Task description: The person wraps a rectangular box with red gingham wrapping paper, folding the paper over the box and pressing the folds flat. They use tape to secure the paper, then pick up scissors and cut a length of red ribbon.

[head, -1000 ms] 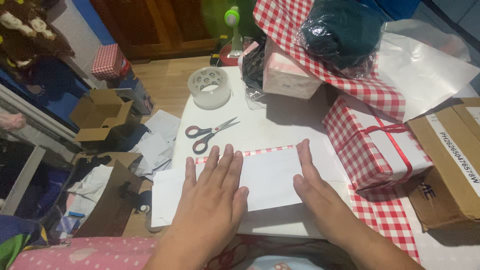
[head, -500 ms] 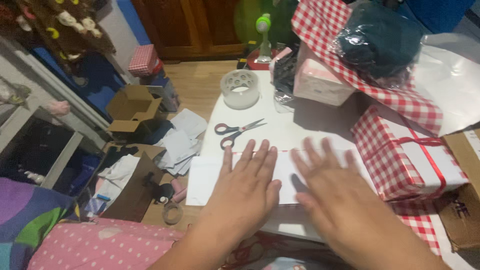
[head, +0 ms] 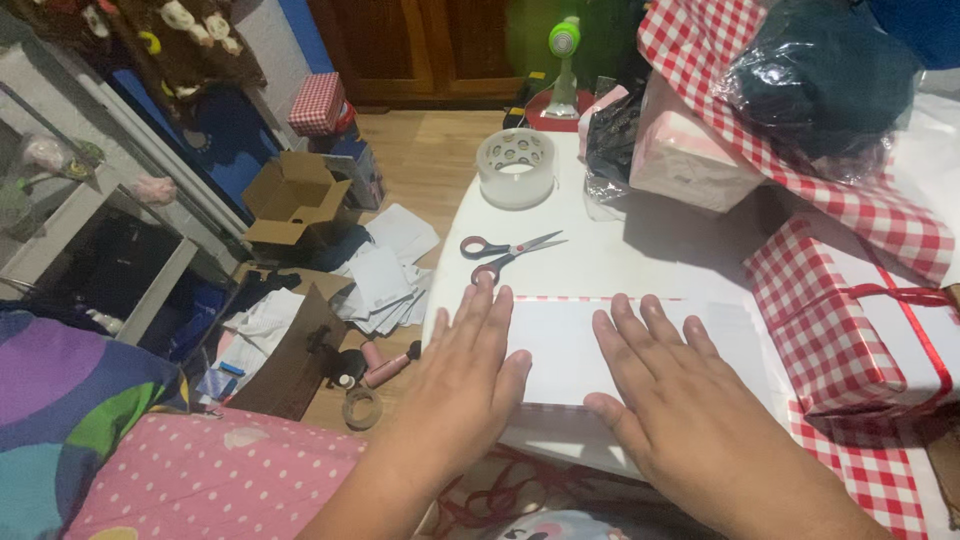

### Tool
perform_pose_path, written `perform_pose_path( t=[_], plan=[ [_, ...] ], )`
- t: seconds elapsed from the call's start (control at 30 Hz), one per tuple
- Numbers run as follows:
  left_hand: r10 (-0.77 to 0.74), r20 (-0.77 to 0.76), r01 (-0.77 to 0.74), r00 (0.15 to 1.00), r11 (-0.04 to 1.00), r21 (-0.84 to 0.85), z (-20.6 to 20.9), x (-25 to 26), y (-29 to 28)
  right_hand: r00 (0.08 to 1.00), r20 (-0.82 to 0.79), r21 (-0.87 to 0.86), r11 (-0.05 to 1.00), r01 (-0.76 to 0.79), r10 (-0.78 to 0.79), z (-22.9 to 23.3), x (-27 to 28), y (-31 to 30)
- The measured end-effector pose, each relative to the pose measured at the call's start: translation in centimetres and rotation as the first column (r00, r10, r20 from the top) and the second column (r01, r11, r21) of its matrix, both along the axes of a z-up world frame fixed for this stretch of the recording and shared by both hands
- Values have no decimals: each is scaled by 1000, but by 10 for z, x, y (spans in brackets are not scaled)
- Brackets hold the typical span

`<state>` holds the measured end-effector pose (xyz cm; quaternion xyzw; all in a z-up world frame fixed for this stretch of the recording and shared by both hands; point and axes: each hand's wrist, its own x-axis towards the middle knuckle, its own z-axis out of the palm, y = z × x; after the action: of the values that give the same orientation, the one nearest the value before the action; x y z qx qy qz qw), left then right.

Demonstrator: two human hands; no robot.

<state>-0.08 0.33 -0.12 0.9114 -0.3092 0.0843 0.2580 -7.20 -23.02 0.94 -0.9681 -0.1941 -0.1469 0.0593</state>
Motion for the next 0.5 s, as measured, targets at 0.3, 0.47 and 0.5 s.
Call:
perform_pose_path(
  t=[0.3,0.47,0.5],
  plan=[
    [-156,-408,-54,900,887,-458,-14,5,1,937,-317,678,657,330,-144,-26,-1,-23],
    [-225,-648,-294,728,751,-592,-19,5,-2,842,-539,832,163,531,6,-30,-4,-23],
    [-264,-648,-304,714,717,-627,-19,6,-3,822,-567,824,37,565,58,-29,-5,-21]
  ],
)
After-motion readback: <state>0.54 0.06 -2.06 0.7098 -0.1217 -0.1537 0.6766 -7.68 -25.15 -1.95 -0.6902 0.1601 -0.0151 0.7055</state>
